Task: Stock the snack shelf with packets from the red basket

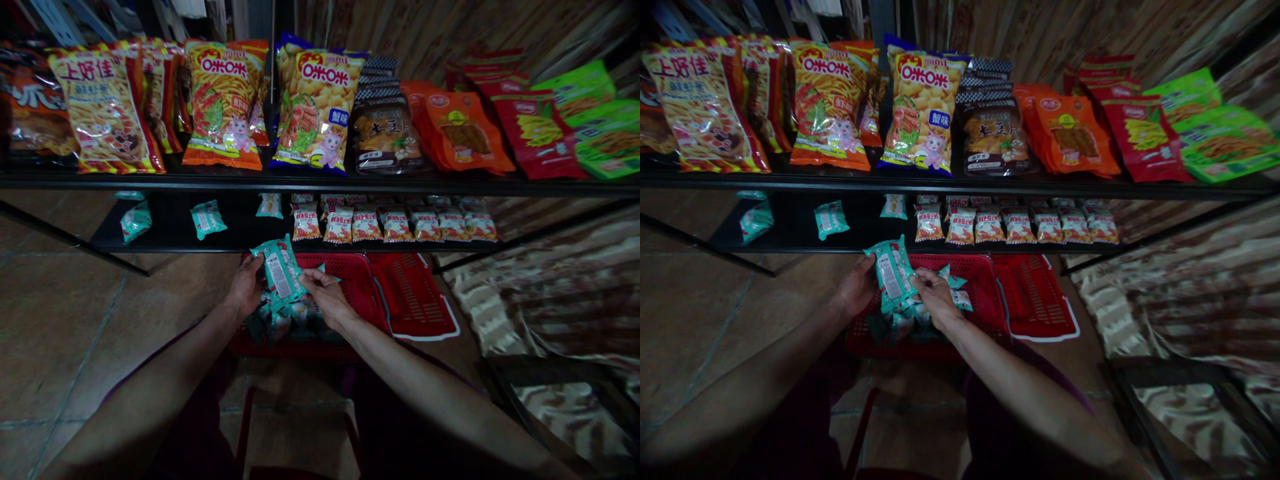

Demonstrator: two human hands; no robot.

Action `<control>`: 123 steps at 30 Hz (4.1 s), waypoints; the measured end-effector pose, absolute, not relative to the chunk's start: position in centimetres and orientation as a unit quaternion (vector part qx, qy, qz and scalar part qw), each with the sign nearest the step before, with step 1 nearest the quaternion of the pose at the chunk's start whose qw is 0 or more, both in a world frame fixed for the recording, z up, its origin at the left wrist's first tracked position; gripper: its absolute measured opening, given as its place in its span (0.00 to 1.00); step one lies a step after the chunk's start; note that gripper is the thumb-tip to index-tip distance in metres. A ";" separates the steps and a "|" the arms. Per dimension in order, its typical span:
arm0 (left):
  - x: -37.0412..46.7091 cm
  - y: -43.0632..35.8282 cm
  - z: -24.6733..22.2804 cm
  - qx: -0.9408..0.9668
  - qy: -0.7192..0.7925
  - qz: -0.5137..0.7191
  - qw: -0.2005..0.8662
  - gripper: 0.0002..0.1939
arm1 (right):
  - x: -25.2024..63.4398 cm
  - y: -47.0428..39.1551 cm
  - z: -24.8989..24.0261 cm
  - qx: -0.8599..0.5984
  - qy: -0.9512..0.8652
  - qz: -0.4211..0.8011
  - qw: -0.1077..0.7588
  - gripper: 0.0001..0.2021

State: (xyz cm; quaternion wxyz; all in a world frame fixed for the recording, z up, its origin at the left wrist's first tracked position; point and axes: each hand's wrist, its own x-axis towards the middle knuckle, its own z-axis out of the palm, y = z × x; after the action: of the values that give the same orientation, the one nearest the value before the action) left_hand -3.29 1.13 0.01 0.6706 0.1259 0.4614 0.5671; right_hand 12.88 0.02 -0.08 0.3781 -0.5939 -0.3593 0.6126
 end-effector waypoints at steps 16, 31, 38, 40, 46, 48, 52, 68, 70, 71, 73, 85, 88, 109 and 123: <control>-3.1 1.4 -1.0 0.106 0.534 0.566 0.619 0.07 | 14.1 -0.2 1.1 -0.443 -0.823 0.173 0.310 0.14; -3.6 1.4 0.5 0.127 0.604 0.530 0.581 0.13 | 13.7 -1.6 0.5 -0.436 -0.863 0.200 0.161 0.36; -2.9 1.1 0.7 0.160 0.508 0.571 0.625 0.15 | 13.4 -1.2 1.1 -0.514 -0.742 0.312 0.295 0.26; -2.8 1.1 0.4 0.170 0.488 0.591 0.620 0.12 | 13.1 -1.0 1.2 -0.542 -0.655 0.393 0.349 0.25; -2.9 1.2 -0.6 0.141 0.550 0.591 0.573 0.07 | 12.5 0.0 1.0 -0.565 -0.268 0.630 0.460 0.16; -3.0 1.3 -0.4 0.114 0.544 0.566 0.608 0.07 | 12.5 0.2 1.1 -0.546 -0.188 0.681 0.450 0.13; -3.2 1.5 0.5 0.058 0.503 0.532 0.679 0.08 | 12.4 0.1 1.5 -0.493 -0.135 0.749 0.422 0.11; -3.3 1.8 -0.2 0.098 0.505 0.580 0.632 0.09 | 11.5 -1.4 0.8 -0.536 -0.149 0.744 0.371 0.18; -3.3 1.8 -0.2 0.097 0.505 0.586 0.627 0.09 | 11.5 -1.4 0.8 -0.538 -0.156 0.741 0.370 0.19; -3.4 1.8 -0.2 0.095 0.508 0.587 0.623 0.09 | 11.5 -1.5 0.8 -0.535 -0.160 0.744 0.368 0.19; -3.4 1.8 0.0 0.097 0.518 0.585 0.617 0.10 | 11.4 -1.6 1.0 -0.530 -0.166 0.750 0.359 0.19; -3.6 1.9 -1.1 0.095 0.545 0.548 0.628 0.11 | 11.2 -2.7 0.4 -0.536 -0.153 0.742 0.372 0.20; -3.6 1.8 -1.7 0.090 0.541 0.540 0.638 0.13 | 11.2 -2.9 -0.2 -0.539 -0.157 0.735 0.379 0.22; -3.4 1.1 -0.1 0.112 0.526 0.519 0.665 0.14 | 11.5 -2.0 0.0 -0.544 -0.186 0.698 0.427 0.21; -4.5 0.5 0.6 0.173 0.539 0.504 0.653 0.19 | 12.0 -0.8 -0.4 -0.572 -0.207 0.678 0.412 0.19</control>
State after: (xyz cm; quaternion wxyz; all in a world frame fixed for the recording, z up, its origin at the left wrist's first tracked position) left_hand -4.54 0.47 0.63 0.6526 0.1731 0.5385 0.5041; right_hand 11.97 -0.84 -0.40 0.4123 -0.5723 -0.2067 0.6780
